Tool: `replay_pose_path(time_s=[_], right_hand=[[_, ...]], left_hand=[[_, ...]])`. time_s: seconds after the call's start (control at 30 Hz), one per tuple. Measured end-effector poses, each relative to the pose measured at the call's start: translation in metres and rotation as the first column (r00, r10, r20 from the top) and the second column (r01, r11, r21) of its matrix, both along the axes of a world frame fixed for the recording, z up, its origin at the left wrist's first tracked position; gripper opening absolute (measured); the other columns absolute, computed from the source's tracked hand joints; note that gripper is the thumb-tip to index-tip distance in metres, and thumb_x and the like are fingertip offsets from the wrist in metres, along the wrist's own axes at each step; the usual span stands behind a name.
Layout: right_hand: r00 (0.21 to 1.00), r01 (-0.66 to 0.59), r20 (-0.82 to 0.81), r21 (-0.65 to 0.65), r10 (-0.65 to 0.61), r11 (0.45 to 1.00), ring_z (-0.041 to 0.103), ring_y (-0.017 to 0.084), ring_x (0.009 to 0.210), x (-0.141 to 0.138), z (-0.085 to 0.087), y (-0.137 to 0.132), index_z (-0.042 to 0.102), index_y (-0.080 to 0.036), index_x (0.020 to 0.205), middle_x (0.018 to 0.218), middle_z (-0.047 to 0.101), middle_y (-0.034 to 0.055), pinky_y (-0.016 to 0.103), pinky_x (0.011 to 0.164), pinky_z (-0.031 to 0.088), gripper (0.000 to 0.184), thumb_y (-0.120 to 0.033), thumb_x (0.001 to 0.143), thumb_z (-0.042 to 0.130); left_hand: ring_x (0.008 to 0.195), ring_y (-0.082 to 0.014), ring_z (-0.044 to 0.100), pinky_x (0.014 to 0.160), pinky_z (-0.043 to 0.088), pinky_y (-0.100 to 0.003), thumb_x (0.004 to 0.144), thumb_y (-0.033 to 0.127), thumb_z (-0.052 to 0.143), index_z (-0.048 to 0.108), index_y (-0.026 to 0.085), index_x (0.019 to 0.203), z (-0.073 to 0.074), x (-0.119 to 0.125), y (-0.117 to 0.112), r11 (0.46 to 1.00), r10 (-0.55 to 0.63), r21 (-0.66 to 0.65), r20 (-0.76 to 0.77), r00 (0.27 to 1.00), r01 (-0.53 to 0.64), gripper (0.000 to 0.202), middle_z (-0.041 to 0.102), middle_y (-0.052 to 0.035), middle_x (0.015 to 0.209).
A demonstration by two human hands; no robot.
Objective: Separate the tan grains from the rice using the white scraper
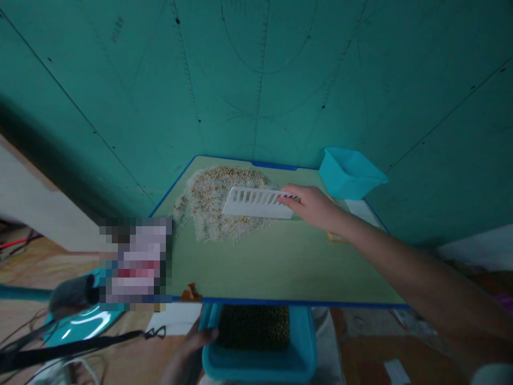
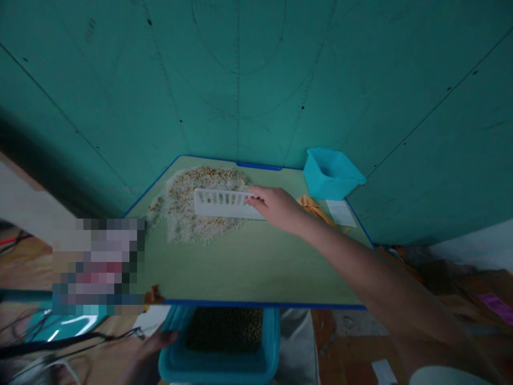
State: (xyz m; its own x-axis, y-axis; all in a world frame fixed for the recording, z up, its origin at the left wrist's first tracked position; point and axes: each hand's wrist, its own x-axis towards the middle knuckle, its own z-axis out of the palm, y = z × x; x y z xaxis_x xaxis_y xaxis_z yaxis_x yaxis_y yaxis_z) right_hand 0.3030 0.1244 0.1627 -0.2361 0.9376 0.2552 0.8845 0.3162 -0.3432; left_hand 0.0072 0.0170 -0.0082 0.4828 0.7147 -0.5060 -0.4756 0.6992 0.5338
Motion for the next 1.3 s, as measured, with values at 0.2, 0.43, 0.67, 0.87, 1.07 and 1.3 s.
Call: replay_pose_path(time_s=[0.2,0.43,0.67,0.87,1.07,1.3], right_hand=[[0.999,0.051,-0.001,0.019,-0.051,0.998,0.051,0.012,0.057,0.008,-0.003,-0.003,0.059,-0.016,0.086,0.066,0.06,0.0018,0.021,0.05,0.03,0.021,-0.029,0.085,0.044],[0.995,0.012,0.1,0.006,-0.012,1.0,0.056,0.015,0.068,0.002,-0.004,-0.012,0.058,-0.017,0.09,0.077,0.064,0.0055,0.023,0.055,0.032,0.021,-0.028,0.087,0.041],[0.993,0.037,0.116,-0.007,-0.036,0.999,0.056,0.015,0.066,-0.005,-0.003,-0.016,0.056,-0.015,0.091,0.075,0.063,0.0057,0.023,0.054,0.031,0.021,-0.028,0.087,0.04],[0.986,0.035,0.16,0.002,-0.035,0.999,0.056,0.016,0.067,-0.003,-0.011,-0.013,0.056,-0.016,0.09,0.074,0.063,0.0054,0.023,0.053,0.029,0.021,-0.028,0.087,0.039],[0.991,0.046,0.123,0.032,-0.049,0.998,0.055,0.015,0.065,-0.003,-0.008,-0.016,0.055,-0.016,0.089,0.074,0.062,0.005,0.023,0.054,0.03,0.019,-0.027,0.087,0.04],[0.994,-0.015,0.112,-0.012,0.016,1.0,0.055,0.015,0.065,-0.005,-0.01,-0.024,0.054,-0.016,0.088,0.072,0.061,0.0039,0.022,0.054,0.03,0.02,-0.027,0.088,0.039]], left_hand=[[0.115,-0.0264,0.045,0.094,0.034,-0.033,0.069,0.015,0.055,0.067,0.03,0.1,0.009,0.002,0.001,0.999,-0.014,0.046,-0.056,0.998,0.017,0.036,0.073,0.0032,0.096],[0.113,-0.0303,0.047,0.091,0.038,-0.036,0.062,0.017,0.062,0.067,0.025,0.102,0.018,0.006,0.002,0.999,0.011,0.032,-0.058,0.998,-0.009,0.041,0.074,-0.0005,0.093],[0.11,-0.027,0.05,0.09,0.038,-0.032,0.064,0.012,0.058,0.068,0.027,0.1,0.019,0.005,0.002,0.999,0.032,0.035,-0.041,0.999,-0.03,0.04,0.073,0.0014,0.094],[0.112,-0.0279,0.049,0.09,0.039,-0.032,0.063,0.015,0.06,0.068,0.027,0.1,0.018,0.004,0.001,0.999,0.026,0.04,-0.092,0.995,-0.023,0.04,0.073,0.0016,0.093],[0.112,-0.0314,0.048,0.09,0.039,-0.037,0.061,0.016,0.063,0.07,0.025,0.094,0.016,0.005,0.002,1.0,0.02,0.016,-0.047,0.999,-0.019,0.035,0.073,-0.0012,0.095],[0.11,-0.0302,0.05,0.086,0.043,-0.034,0.061,0.017,0.064,0.066,0.026,0.103,0.017,0.006,0.002,1.0,0.023,-0.003,-0.065,0.998,-0.023,0.043,0.073,-0.0005,0.095]])
